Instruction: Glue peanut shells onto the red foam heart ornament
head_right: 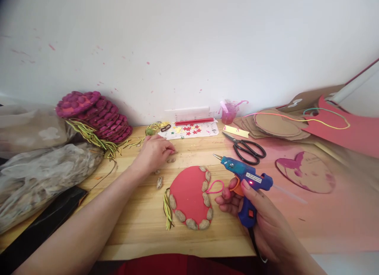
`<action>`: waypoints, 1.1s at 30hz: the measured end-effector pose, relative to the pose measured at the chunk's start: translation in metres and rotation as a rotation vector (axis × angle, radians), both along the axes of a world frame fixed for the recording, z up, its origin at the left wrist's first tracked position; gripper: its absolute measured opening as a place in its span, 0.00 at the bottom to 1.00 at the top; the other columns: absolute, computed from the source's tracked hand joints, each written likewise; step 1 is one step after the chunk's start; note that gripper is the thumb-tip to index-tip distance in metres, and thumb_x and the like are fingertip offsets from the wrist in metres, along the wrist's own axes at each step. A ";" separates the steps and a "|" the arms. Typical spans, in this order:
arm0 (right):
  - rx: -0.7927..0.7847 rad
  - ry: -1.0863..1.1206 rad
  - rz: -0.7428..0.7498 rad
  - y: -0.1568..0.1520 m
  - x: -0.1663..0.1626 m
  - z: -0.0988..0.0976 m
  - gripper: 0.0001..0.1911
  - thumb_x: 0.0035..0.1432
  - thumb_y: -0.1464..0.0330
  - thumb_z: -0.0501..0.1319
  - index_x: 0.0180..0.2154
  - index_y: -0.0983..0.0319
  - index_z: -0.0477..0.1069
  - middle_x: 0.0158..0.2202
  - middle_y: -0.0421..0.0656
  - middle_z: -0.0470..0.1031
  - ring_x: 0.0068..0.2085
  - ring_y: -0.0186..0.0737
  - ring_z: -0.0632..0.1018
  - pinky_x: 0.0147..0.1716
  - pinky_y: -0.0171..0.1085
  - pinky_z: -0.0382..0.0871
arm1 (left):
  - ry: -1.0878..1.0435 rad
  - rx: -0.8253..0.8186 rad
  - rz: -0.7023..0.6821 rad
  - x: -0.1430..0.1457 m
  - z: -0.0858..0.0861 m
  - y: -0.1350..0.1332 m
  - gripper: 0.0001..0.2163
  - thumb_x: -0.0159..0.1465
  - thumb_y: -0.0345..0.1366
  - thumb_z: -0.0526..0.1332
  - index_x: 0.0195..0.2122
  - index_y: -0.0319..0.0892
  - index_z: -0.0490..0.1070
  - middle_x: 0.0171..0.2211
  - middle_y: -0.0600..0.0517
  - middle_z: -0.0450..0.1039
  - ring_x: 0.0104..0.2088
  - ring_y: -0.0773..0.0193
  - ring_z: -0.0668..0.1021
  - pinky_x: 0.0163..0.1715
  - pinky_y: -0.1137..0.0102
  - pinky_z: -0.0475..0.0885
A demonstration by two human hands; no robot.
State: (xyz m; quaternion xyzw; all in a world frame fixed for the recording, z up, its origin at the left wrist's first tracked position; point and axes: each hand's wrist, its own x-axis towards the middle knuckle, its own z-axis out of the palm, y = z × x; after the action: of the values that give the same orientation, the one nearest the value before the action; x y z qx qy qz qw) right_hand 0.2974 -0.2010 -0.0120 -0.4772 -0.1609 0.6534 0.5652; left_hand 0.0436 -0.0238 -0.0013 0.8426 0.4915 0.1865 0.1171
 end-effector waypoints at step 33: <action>0.102 0.084 0.059 0.000 0.001 -0.008 0.11 0.61 0.58 0.64 0.36 0.58 0.76 0.33 0.42 0.82 0.38 0.43 0.83 0.43 0.40 0.78 | 0.100 0.035 -0.252 0.005 -0.001 -0.015 0.11 0.63 0.27 0.62 0.43 0.46 0.79 0.39 0.49 0.81 0.46 0.52 0.75 0.50 0.56 0.62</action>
State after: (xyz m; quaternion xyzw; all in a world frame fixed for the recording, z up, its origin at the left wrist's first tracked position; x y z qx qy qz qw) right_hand 0.2983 -0.2015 -0.0198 -0.4150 -0.1842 0.6801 0.5756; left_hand 0.0485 -0.0390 -0.0022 0.9078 0.3836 0.1366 0.1004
